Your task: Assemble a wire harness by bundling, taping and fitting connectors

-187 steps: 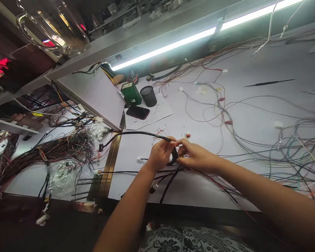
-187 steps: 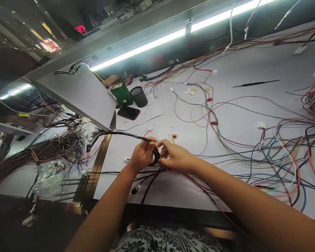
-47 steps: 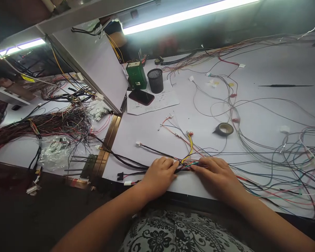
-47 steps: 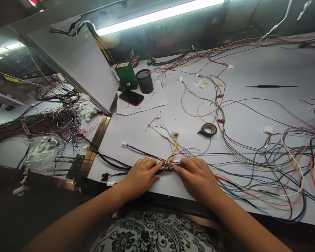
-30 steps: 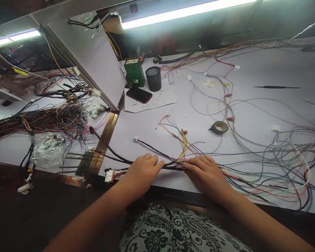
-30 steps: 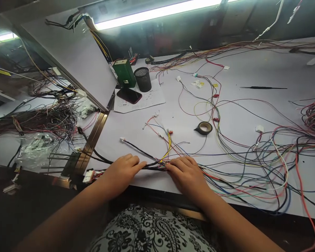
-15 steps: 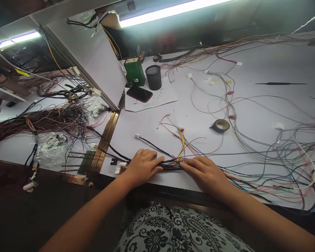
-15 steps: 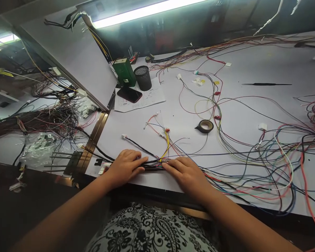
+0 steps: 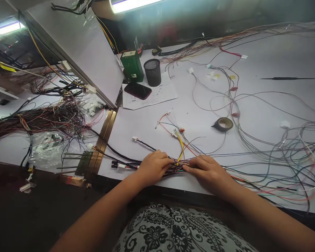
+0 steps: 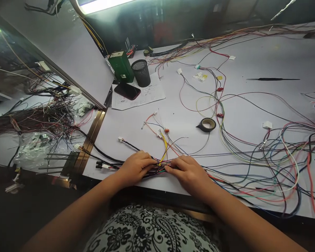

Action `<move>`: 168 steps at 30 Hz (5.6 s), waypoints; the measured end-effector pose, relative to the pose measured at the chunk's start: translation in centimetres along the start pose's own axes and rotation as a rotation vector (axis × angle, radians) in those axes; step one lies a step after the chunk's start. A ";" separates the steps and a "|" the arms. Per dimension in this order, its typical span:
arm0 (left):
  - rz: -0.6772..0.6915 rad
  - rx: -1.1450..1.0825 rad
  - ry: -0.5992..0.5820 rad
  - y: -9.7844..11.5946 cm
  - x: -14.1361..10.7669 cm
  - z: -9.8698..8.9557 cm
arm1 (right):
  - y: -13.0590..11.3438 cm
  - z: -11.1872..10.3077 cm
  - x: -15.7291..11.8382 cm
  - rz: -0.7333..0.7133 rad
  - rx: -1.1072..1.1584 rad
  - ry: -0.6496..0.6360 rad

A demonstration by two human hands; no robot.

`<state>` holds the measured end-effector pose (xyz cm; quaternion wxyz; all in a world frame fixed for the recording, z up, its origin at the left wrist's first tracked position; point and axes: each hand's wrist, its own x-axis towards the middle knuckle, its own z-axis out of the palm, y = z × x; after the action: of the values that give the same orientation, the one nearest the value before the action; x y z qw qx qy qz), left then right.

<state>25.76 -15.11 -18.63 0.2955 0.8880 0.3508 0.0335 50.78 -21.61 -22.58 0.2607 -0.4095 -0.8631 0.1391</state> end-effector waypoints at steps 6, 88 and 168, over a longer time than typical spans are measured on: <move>-0.112 0.139 0.096 -0.7 0.9 -1.5 | -0.2 0.4 -0.5 0.027 -0.076 -0.015; -0.057 0.178 -0.204 -1.3 2.1 -3.0 | -2.3 0.6 0.2 0.264 -0.339 0.029; -0.019 0.268 -0.370 0.1 4.2 -2.8 | -1.9 -1.1 2.3 0.106 -0.496 -0.181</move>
<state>28.26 -11.06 -16.94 0.2346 0.9069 0.3002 -0.1799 48.95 -21.01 -20.07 0.0663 -0.4914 -0.8680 -0.0270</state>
